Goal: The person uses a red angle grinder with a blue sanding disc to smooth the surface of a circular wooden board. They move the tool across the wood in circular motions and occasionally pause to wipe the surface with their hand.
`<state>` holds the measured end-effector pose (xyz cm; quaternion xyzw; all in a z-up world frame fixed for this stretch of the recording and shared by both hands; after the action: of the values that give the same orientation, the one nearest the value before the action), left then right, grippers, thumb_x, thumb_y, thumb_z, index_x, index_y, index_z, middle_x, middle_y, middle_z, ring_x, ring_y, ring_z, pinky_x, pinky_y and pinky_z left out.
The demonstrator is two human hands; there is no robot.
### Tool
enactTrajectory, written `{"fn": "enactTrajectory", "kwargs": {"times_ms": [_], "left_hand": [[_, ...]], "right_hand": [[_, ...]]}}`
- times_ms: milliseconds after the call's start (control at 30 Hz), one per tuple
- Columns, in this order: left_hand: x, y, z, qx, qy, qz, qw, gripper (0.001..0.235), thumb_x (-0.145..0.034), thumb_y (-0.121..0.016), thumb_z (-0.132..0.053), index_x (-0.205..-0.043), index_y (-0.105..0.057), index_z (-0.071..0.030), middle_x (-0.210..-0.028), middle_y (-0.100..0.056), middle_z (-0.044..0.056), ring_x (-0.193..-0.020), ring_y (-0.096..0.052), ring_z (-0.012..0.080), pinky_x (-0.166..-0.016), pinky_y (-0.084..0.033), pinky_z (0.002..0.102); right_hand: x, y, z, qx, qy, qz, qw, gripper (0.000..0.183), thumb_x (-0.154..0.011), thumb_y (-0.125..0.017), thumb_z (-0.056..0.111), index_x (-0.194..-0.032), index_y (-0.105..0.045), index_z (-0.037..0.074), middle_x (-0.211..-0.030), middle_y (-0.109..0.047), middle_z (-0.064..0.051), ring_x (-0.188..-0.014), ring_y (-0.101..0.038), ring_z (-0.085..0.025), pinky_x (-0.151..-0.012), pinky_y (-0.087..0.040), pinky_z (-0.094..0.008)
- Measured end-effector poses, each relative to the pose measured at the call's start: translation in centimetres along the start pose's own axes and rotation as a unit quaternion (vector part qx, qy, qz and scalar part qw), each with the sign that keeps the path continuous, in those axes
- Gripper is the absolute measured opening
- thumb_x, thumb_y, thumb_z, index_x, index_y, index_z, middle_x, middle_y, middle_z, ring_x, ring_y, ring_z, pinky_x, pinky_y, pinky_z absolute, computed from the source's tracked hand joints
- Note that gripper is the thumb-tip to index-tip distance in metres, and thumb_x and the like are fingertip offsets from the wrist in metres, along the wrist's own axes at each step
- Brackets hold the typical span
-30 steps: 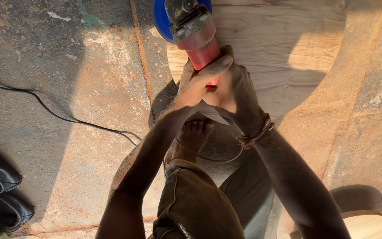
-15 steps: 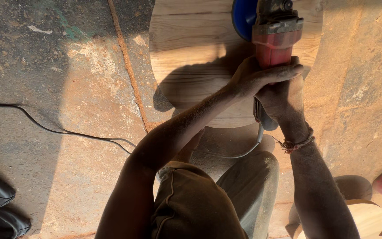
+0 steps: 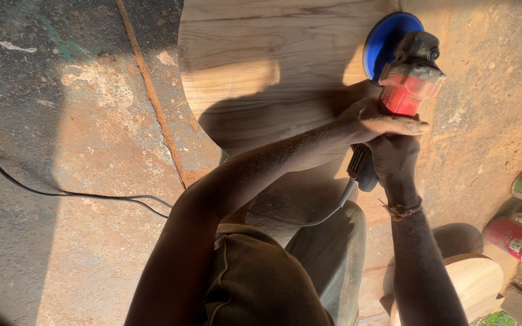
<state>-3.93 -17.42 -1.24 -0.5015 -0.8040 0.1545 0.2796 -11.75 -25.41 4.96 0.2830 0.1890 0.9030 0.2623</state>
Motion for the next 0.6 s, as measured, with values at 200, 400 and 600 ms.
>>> {"fn": "enactTrajectory", "kwargs": {"times_ms": [200,400,600], "left_hand": [[5.7,-1.3,0.2,0.044,-0.009,-0.045,0.998,0.067,-0.073,-0.084,-0.052,-0.116,-0.062,-0.004,-0.102,-0.073,0.012,-0.098,-0.074,0.0243,-0.087,-0.063,0.041],[14.1,6.5,-1.0,0.177,-0.1,-0.222,0.954,0.052,-0.085,-0.084,-0.038,-0.116,-0.065,-0.001,-0.105,-0.072,0.009,-0.1,-0.071,0.0201,-0.089,-0.061,0.036],[12.6,15.8,-6.4,0.233,-0.191,-0.245,0.922,0.035,-0.095,-0.079,-0.024,-0.119,-0.071,0.001,-0.103,-0.075,0.011,-0.098,-0.073,0.0212,-0.086,-0.06,0.036]], "right_hand": [[5.4,-3.9,-0.2,-0.026,0.107,0.053,0.992,0.054,-0.086,-0.08,0.002,-0.125,-0.042,-0.003,-0.117,-0.061,-0.012,-0.105,-0.066,-0.017,-0.088,-0.062,-0.031],[4.9,-12.8,6.9,0.169,0.141,0.188,0.957,0.042,-0.091,-0.072,0.011,-0.116,-0.041,-0.001,-0.086,-0.072,-0.014,-0.078,-0.078,-0.027,-0.067,-0.068,-0.037],[-2.1,-19.0,15.0,0.163,0.316,0.237,0.904,0.051,-0.084,-0.081,0.011,-0.115,-0.045,-0.005,-0.093,-0.073,-0.02,-0.088,-0.079,-0.032,-0.076,-0.067,-0.04]]}}
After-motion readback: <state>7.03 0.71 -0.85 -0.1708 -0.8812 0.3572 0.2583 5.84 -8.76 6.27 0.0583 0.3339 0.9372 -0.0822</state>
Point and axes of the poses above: each hand's wrist, its own x-axis away from the middle knuckle, its own y-axis out of the back of the hand, z = x × y, the point moved 5 cm from there along -x, towards the middle knuckle
